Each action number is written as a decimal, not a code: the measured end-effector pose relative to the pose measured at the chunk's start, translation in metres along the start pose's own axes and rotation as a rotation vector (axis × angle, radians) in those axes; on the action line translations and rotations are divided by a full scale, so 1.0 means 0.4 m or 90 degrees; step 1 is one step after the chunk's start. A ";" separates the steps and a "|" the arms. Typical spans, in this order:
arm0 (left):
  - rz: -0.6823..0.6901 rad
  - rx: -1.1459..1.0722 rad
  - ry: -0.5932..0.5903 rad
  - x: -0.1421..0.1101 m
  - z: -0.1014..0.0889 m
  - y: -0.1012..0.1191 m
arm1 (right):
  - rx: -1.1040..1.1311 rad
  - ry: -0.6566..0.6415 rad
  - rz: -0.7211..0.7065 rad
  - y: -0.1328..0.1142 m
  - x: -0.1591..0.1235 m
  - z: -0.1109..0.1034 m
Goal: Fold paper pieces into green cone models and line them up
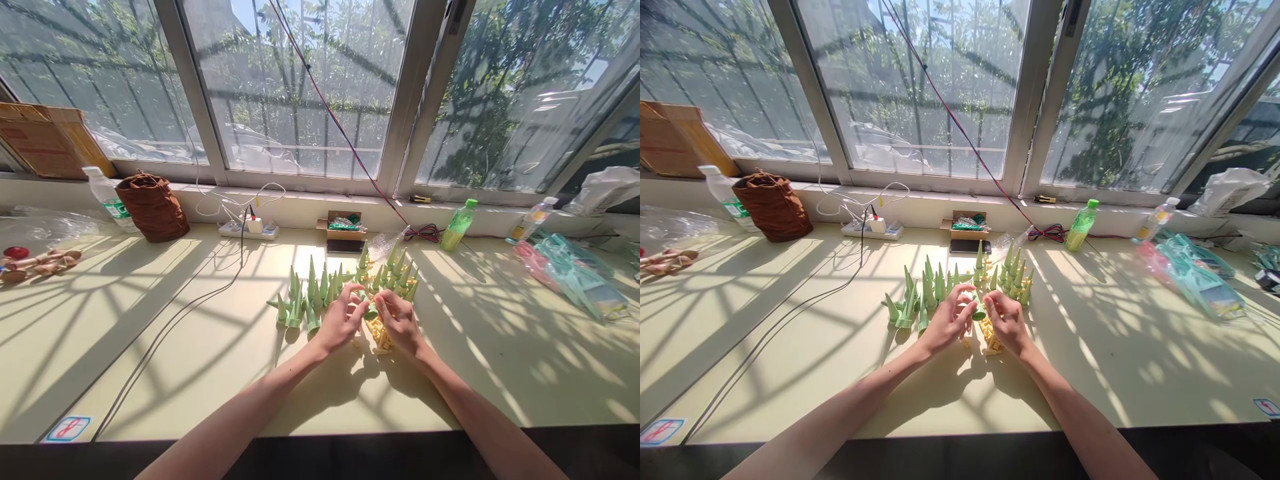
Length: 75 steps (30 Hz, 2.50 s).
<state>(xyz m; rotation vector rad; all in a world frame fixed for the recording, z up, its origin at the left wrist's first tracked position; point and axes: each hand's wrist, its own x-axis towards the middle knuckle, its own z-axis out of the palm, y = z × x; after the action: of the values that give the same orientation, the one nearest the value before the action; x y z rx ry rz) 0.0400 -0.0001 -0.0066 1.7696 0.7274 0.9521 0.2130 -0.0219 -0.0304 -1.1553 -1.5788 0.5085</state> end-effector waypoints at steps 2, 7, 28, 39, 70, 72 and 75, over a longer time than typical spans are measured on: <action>0.031 0.046 0.003 -0.002 0.000 -0.006 | 0.004 0.001 0.000 0.001 0.001 0.000; 0.135 0.205 0.020 -0.004 0.004 -0.024 | -0.002 0.007 0.005 0.000 0.002 -0.002; 0.089 0.235 0.113 -0.001 0.006 -0.005 | 0.136 0.073 0.023 0.008 0.003 0.007; -0.151 -0.190 -0.002 0.012 0.000 0.007 | 0.109 -0.015 -0.027 0.005 -0.004 0.003; 0.167 0.238 0.070 0.000 0.007 -0.038 | 0.165 0.006 0.099 0.001 -0.004 0.012; 0.180 0.253 0.075 0.001 0.008 -0.041 | 0.170 0.008 0.105 -0.003 -0.003 0.013; 0.187 0.251 0.082 0.002 0.009 -0.037 | 0.151 0.001 0.102 -0.009 -0.001 0.012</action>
<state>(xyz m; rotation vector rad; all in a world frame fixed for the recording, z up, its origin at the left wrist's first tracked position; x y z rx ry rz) 0.0426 0.0043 -0.0211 2.2207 0.7905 1.1883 0.2071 -0.0228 -0.0292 -1.1034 -1.3886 0.7791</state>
